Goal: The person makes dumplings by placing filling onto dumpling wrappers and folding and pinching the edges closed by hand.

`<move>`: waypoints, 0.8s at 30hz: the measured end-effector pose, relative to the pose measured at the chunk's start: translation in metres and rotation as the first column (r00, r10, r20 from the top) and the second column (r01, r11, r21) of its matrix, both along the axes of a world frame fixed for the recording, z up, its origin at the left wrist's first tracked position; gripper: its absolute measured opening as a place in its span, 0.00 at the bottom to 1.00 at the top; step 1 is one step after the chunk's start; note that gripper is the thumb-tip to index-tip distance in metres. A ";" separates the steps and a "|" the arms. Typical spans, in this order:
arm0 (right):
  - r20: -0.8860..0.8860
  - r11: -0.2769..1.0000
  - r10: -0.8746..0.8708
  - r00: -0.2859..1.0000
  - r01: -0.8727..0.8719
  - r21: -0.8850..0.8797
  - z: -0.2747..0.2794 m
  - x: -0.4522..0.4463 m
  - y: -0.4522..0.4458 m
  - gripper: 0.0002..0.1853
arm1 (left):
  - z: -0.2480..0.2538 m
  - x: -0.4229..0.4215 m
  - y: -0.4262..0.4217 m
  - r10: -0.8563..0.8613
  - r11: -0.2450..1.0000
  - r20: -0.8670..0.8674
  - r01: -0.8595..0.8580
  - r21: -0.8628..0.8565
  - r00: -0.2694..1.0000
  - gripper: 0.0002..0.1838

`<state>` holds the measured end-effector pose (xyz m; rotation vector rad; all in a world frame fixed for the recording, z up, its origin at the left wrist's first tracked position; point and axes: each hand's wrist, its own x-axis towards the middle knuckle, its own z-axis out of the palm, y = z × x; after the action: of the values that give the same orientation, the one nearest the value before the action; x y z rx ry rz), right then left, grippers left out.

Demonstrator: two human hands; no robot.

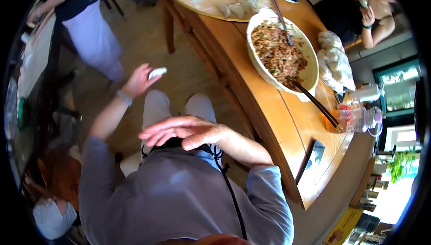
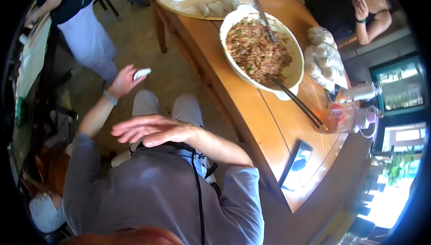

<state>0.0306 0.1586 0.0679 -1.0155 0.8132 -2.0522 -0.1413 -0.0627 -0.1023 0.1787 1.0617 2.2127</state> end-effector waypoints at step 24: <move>0.261 0.705 -0.708 0.656 0.633 0.320 -0.086 0.035 0.051 0.26 | 0.081 0.155 0.043 0.008 0.995 0.488 -0.057 0.085 0.873 0.24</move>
<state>0.0653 0.2092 -0.0184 -0.1625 1.2982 -2.5906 0.0137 -0.0200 -0.0216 -0.3478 0.6784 2.1720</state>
